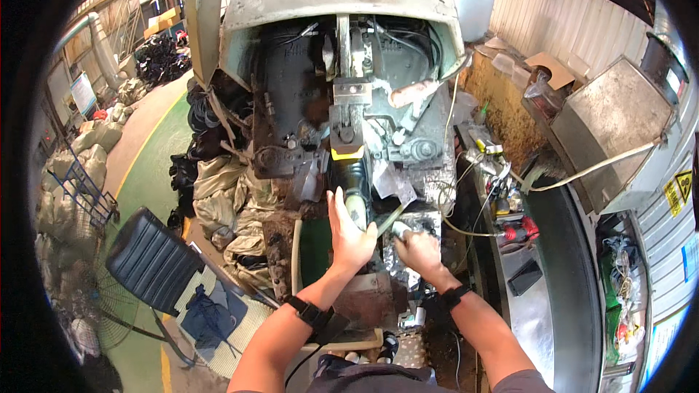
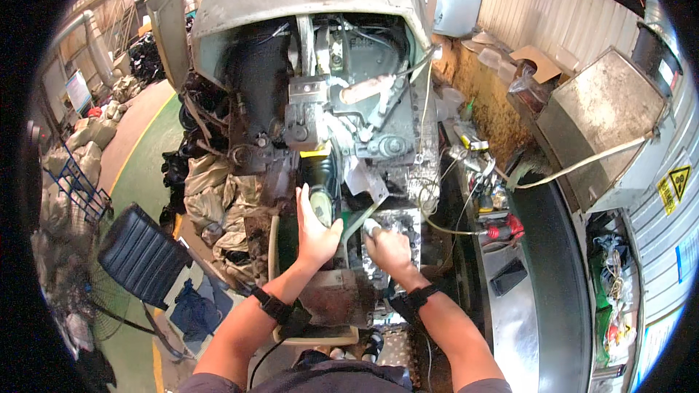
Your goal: Operating a toe lasting machine to shape and bond the upper of a shoe to the last and insole.
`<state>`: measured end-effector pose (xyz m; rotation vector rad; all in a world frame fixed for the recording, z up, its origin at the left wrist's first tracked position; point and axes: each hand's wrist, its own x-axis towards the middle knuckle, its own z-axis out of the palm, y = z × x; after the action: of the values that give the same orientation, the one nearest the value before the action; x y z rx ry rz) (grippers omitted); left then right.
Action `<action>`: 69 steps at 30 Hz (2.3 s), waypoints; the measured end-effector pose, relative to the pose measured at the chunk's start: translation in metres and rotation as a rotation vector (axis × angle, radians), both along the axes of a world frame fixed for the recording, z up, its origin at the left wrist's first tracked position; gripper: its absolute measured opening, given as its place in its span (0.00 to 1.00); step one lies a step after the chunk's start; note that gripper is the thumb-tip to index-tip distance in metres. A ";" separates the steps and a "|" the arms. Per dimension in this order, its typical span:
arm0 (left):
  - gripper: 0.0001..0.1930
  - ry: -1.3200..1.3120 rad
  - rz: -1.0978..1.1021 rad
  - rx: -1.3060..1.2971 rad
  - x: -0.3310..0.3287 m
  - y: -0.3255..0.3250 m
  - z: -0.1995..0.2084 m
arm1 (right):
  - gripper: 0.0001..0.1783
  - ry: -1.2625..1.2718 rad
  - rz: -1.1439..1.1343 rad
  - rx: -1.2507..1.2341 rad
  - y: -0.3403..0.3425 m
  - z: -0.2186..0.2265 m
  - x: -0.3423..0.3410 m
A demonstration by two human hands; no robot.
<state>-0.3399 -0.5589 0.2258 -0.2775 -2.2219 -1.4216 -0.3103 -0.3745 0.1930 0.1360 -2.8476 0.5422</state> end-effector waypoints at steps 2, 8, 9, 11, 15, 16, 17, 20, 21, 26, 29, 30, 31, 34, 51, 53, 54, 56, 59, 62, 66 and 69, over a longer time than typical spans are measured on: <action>0.52 -0.040 -0.002 -0.008 0.010 -0.001 -0.006 | 0.18 -0.011 -0.035 -0.020 -0.002 0.001 0.014; 0.54 -0.027 -0.016 -0.008 0.002 -0.001 -0.020 | 0.17 0.130 -0.005 -0.070 0.001 -0.013 0.011; 0.53 -0.073 0.000 -0.023 0.004 0.001 -0.013 | 0.17 0.146 0.003 -0.057 0.003 -0.014 0.011; 0.53 -0.063 -0.003 -0.025 0.003 0.002 -0.011 | 0.17 0.152 -0.004 -0.053 0.004 -0.016 0.009; 0.53 -0.064 -0.006 -0.027 0.005 0.002 -0.010 | 0.17 0.137 -0.010 -0.069 0.005 -0.019 0.008; 0.53 -0.067 -0.001 -0.030 0.005 0.002 -0.010 | 0.17 0.123 -0.011 -0.085 0.005 -0.019 0.009; 0.53 -0.065 -0.003 -0.031 0.006 0.001 -0.011 | 0.17 0.124 -0.013 -0.085 0.003 -0.019 0.008; 0.54 -0.077 -0.001 -0.027 0.005 -0.001 -0.013 | 0.17 0.119 -0.032 -0.074 0.002 -0.019 0.008; 0.53 -0.069 -0.014 -0.009 0.005 -0.003 -0.014 | 0.16 0.078 -0.022 -0.051 0.002 -0.018 0.009; 0.53 -0.027 -0.031 -0.006 -0.001 -0.001 -0.019 | 0.16 0.058 -0.023 -0.058 0.005 -0.013 0.009; 0.53 -0.024 -0.044 0.007 0.005 0.001 -0.018 | 0.14 0.101 -0.007 -0.076 0.010 -0.023 0.010; 0.53 -0.032 -0.030 0.006 0.000 0.001 -0.015 | 0.14 0.103 0.012 -0.078 0.012 -0.021 0.004; 0.53 -0.022 -0.033 0.001 -0.002 -0.001 -0.014 | 0.14 0.096 0.014 -0.085 0.010 -0.021 0.003; 0.53 -0.076 -0.048 0.008 0.002 -0.001 -0.014 | 0.15 0.074 0.009 -0.108 0.010 -0.020 0.006; 0.53 -0.063 -0.015 -0.020 0.003 -0.001 -0.011 | 0.15 0.124 -0.018 -0.162 0.008 -0.014 0.007; 0.53 -0.065 -0.024 -0.014 0.001 -0.003 -0.012 | 0.15 0.090 -0.037 -0.174 0.007 -0.013 0.004; 0.53 -0.068 -0.022 -0.029 0.000 -0.002 -0.011 | 0.15 0.081 -0.045 -0.176 0.007 -0.012 0.004; 0.53 -0.077 -0.024 -0.044 0.003 -0.003 -0.009 | 0.16 0.079 -0.040 -0.220 0.007 -0.009 0.005; 0.54 -0.046 0.005 -0.072 0.002 -0.005 -0.009 | 0.15 0.158 -0.032 -0.207 0.006 -0.013 0.005; 0.54 -0.095 0.000 -0.084 -0.001 -0.007 -0.002 | 0.13 0.240 -0.035 -0.201 0.011 -0.022 0.002; 0.47 -0.047 -0.061 -0.095 -0.018 -0.021 0.014 | 0.11 0.156 -0.064 -0.307 0.005 -0.011 0.001; 0.41 -0.042 -0.114 -0.111 -0.021 -0.022 0.011 | 0.11 0.208 -0.036 -0.264 0.006 -0.018 0.002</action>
<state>-0.3604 -0.5811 0.2368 -0.4221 -2.3564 -1.3762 -0.3083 -0.3685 0.1746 0.0874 -2.5460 0.8368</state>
